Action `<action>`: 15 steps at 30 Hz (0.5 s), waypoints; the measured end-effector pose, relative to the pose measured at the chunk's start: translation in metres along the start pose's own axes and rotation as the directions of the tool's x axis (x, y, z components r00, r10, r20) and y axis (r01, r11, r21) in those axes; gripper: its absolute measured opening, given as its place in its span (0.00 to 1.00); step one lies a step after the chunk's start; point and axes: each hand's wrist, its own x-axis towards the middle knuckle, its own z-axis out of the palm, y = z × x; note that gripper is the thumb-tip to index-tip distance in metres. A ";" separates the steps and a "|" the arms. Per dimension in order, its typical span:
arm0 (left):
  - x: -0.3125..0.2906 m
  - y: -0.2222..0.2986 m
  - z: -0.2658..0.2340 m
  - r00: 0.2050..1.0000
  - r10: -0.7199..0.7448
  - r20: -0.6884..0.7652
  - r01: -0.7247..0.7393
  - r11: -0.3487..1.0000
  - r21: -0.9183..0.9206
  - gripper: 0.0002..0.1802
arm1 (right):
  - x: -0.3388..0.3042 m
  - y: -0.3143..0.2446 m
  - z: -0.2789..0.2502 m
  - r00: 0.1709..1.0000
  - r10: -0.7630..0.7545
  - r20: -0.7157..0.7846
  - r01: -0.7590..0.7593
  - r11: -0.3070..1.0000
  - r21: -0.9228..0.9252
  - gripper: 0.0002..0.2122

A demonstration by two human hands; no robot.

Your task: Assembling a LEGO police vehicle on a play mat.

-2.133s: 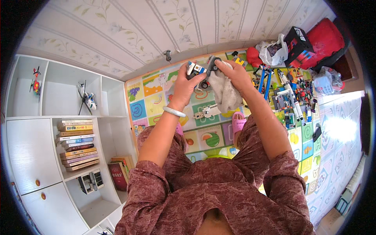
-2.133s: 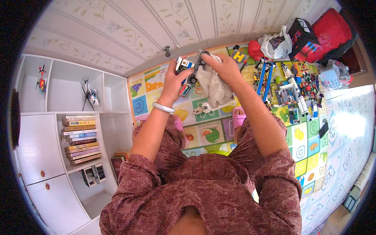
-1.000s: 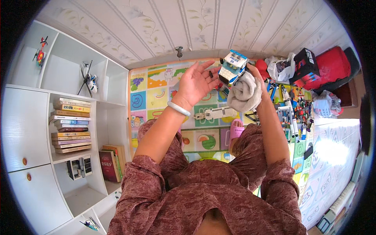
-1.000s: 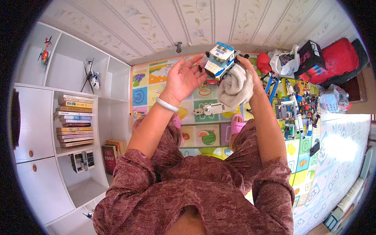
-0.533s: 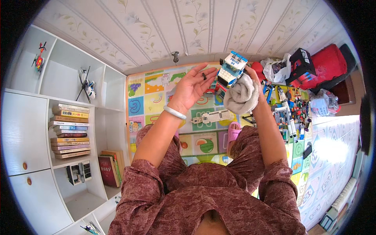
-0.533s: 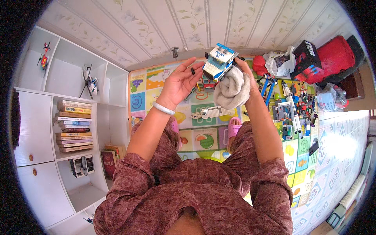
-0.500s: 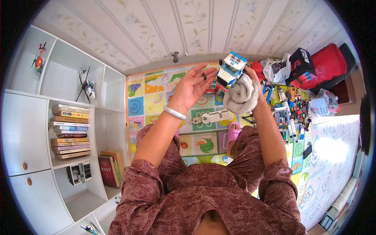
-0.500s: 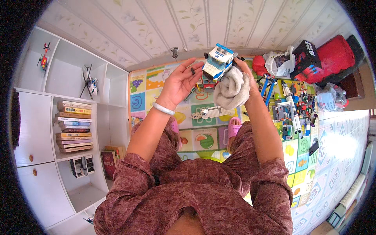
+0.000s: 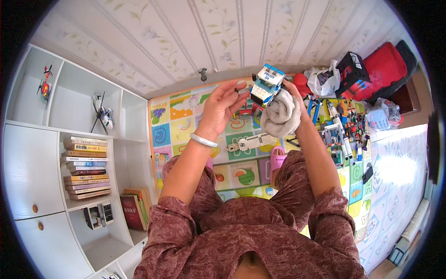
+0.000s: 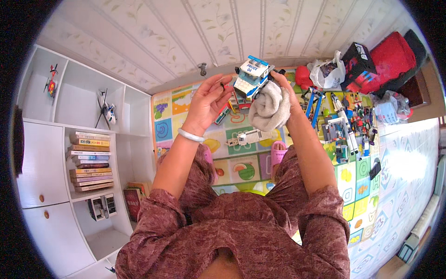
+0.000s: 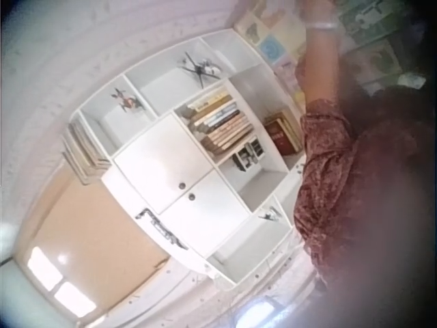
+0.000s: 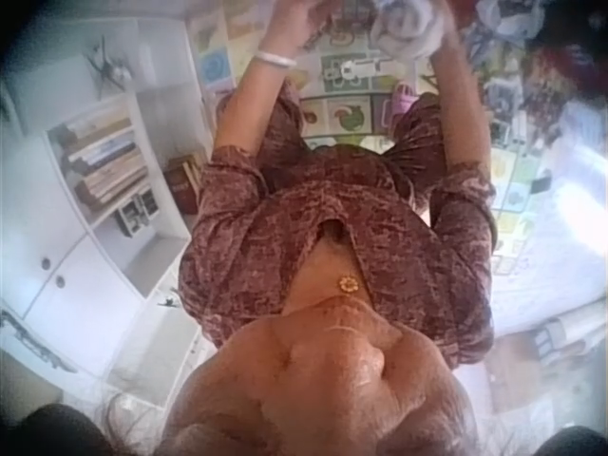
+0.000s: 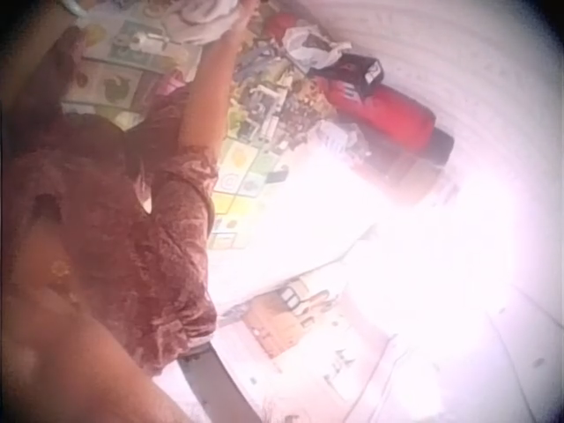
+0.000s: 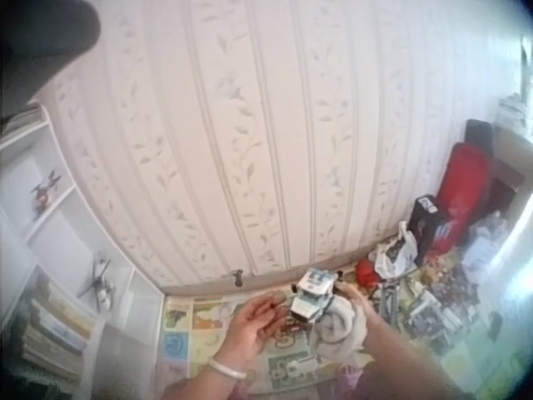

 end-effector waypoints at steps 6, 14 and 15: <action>0.003 0.003 -0.003 0.998 -0.014 0.065 0.018 0.999 -0.051 0.22 | 0.008 -0.002 -0.009 0.999 0.051 -0.015 -0.050 0.998 0.047 0.16; 0.004 0.001 -0.004 0.999 0.002 0.045 0.001 0.998 -0.070 0.20 | 0.006 -0.001 -0.009 0.999 0.040 0.010 -0.040 0.998 0.042 0.14; 0.004 0.001 -0.004 0.999 0.000 0.049 0.004 0.998 -0.069 0.20 | 0.007 -0.001 -0.011 0.999 0.036 0.017 -0.036 0.998 0.045 0.14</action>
